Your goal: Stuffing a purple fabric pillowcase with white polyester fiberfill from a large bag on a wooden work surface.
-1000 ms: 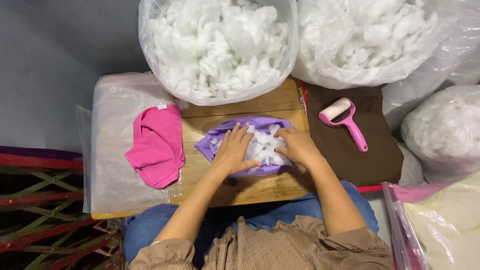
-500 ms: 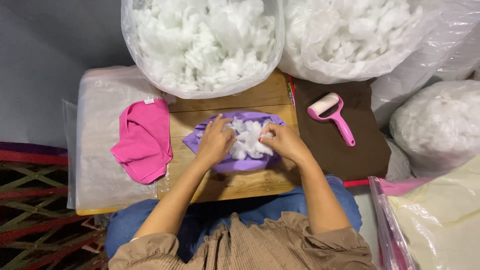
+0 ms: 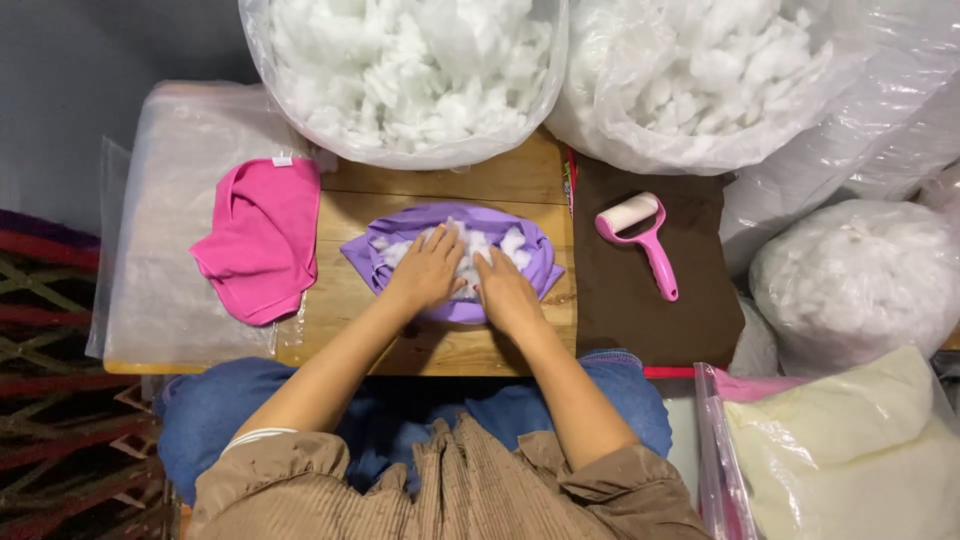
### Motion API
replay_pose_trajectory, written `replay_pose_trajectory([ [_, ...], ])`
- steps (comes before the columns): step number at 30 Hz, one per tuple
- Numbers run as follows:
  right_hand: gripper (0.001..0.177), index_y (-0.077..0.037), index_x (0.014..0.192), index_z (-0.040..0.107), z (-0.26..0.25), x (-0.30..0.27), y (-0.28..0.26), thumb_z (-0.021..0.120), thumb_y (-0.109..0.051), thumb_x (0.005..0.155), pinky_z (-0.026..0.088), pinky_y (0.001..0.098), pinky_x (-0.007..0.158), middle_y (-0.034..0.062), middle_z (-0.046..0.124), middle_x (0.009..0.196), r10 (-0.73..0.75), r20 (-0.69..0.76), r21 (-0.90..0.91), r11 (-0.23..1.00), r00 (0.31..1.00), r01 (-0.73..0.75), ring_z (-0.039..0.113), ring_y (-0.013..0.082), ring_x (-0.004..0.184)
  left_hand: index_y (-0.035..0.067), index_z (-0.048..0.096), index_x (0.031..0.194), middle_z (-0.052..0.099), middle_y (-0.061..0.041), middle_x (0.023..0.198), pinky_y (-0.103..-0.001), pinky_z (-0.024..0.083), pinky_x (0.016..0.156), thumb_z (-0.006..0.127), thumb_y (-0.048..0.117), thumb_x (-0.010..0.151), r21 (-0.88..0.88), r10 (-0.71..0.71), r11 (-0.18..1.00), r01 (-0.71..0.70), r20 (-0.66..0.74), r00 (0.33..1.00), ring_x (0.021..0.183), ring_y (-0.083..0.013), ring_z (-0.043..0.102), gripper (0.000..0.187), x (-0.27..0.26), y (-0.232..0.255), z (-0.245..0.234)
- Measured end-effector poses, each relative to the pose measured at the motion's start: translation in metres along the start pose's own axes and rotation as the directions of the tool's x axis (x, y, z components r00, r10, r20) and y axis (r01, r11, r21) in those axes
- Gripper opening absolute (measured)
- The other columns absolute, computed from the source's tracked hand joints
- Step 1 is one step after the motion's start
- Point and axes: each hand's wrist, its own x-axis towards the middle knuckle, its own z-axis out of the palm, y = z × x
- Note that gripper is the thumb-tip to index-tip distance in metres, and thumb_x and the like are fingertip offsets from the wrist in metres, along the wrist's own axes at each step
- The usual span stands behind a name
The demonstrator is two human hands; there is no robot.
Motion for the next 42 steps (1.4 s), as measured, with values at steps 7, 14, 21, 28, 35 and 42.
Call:
replay_pose_trajectory([
  [7, 0.052, -0.013, 0.145, 0.055, -0.023, -0.008, 0.002, 0.065, -0.017, 0.095, 0.045, 0.0509, 0.11, 0.0275, 0.046, 0.15, -0.05, 0.022, 0.043, 0.998, 0.998, 0.049, 0.049, 0.0433, 0.139, 0.009, 0.05, 0.146, 0.047, -0.017, 0.152, -0.058, 0.029, 0.118, 0.063, 0.05, 0.093, -0.001, -0.047, 0.999, 0.048, 0.172, 0.984, 0.149, -0.0354, 0.035, 0.069, 0.0, 0.014, -0.009],
  [14, 0.048, -0.018, 0.139, 0.059, -0.086, -0.009, -0.018, 0.068, -0.014, 0.092, 0.048, 0.0534, 0.104, 0.0245, 0.049, 0.144, -0.101, -0.301, 0.153, 0.976, 0.948, 0.152, 0.055, 0.047, 0.129, 0.018, 0.068, 0.128, 0.066, -0.01, 0.125, -0.046, 0.053, 0.092, 0.068, 0.037, 0.089, -0.149, -0.01, 0.988, -0.045, -0.348, 0.937, 0.114, -0.0311, 0.067, 0.043, -0.005, -0.013, -0.108],
  [21, 0.054, -0.017, 0.141, 0.058, -0.166, 0.1, -0.032, 0.076, -0.018, 0.089, 0.046, 0.052, 0.107, 0.0233, 0.05, 0.144, -0.104, -0.497, -0.062, 0.995, 0.862, 0.085, 0.053, 0.0443, 0.132, 0.015, 0.049, 0.148, 0.048, -0.023, 0.137, -0.052, 0.061, 0.087, 0.085, 0.01, 0.081, -0.243, -0.256, 0.96, 0.136, -0.576, 0.777, 0.115, -0.0465, 0.064, 0.076, 0.072, -0.062, -0.217],
  [28, 0.081, -0.022, 0.153, 0.034, -0.186, 0.217, -0.026, 0.078, -0.009, 0.087, 0.051, 0.0493, 0.091, 0.0332, 0.007, 0.161, 0.18, -0.261, 0.148, 0.978, 0.949, -0.145, 0.064, 0.0472, 0.101, 0.005, 0.048, 0.087, 0.044, -0.015, 0.088, -0.051, 0.042, 0.046, 0.056, -0.007, 0.081, -0.362, -0.312, 0.922, 0.134, -0.491, 0.814, 0.058, -0.0404, 0.049, 0.016, 0.183, -0.109, -0.158],
  [35, 0.006, -0.009, 0.088, 0.064, -0.197, 0.164, -0.047, 0.067, -0.004, 0.087, 0.041, 0.0306, 0.063, 0.0024, 0.06, 0.081, -0.055, -0.535, 0.192, 0.964, 0.843, 0.185, 0.054, 0.0165, 0.068, 0.005, 0.046, 0.082, 0.043, -0.009, 0.081, -0.045, 0.034, 0.045, 0.053, -0.008, 0.082, -0.383, -0.223, 0.92, -0.083, -0.686, 0.693, 0.053, -0.0305, 0.039, 0.015, 0.105, -0.094, -0.183],
  [42, 0.012, -0.011, 0.094, 0.073, -0.203, 0.01, -0.102, 0.076, -0.005, 0.084, 0.056, 0.0387, 0.07, 0.0101, 0.068, 0.082, -0.16, -0.583, 0.129, 0.95, 0.796, 0.285, 0.07, 0.0309, 0.08, 0.01, 0.065, 0.101, 0.061, -0.01, 0.096, -0.044, 0.059, 0.072, 0.069, 0.004, 0.086, -0.421, -0.079, 0.852, -0.311, -0.691, 0.719, 0.091, -0.0361, 0.069, 0.016, -0.035, -0.038, -0.209],
])
